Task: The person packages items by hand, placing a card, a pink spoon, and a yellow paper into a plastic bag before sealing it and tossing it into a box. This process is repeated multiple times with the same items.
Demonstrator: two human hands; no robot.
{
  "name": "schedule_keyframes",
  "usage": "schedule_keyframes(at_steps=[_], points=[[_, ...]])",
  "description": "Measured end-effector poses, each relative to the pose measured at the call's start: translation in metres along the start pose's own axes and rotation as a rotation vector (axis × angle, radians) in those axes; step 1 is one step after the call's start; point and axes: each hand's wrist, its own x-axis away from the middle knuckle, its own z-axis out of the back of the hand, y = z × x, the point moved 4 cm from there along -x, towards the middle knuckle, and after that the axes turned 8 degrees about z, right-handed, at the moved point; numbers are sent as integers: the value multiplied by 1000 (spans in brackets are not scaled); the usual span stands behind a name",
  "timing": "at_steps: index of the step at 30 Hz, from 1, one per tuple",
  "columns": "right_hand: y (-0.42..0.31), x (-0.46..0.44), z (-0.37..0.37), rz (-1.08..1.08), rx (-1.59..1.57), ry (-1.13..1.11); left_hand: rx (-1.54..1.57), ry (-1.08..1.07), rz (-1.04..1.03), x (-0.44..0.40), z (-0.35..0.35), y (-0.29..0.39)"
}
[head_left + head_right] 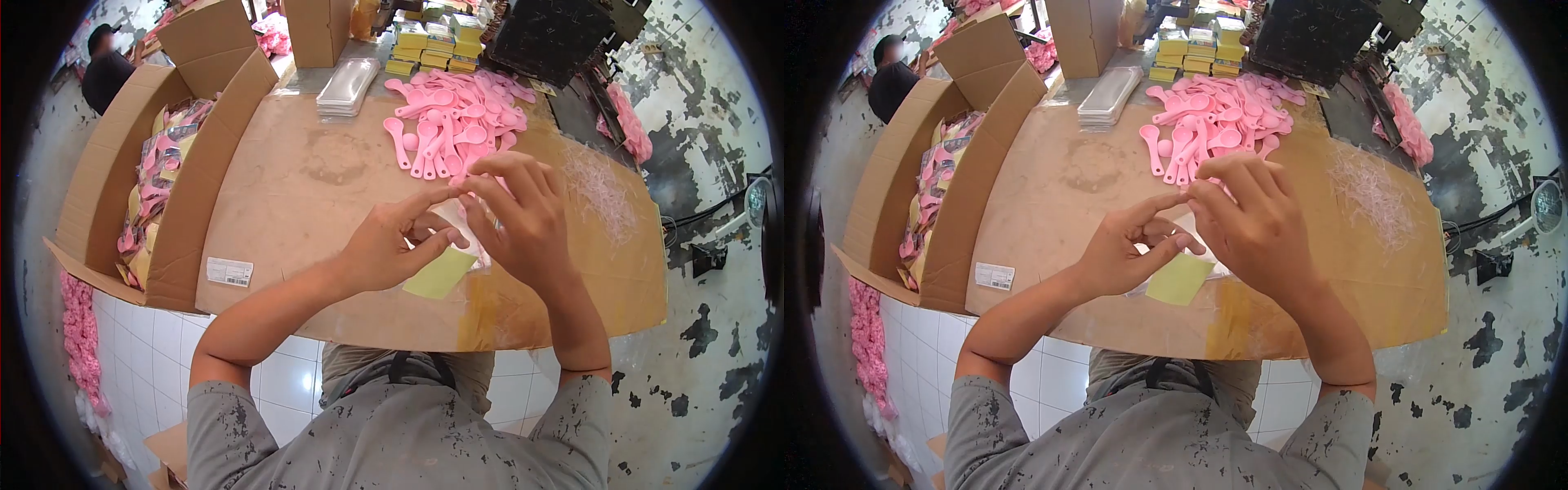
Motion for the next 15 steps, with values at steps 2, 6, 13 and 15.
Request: schedule_keyframes(at_steps=[2, 6, 13, 15], points=[[0, 3, -6, 36, 37, -17, -67, -6, -5, 0, 0, -3], [0, 7, -16, 88, 117, -69, -263, -8, -47, -1, 0, -5], [39, 24, -12, -293, -198, -94, -239, -23, 83, -3, 0, 2], [56, 43, 2, -650, -711, -124, -127, -37, 50, -7, 3, -10]])
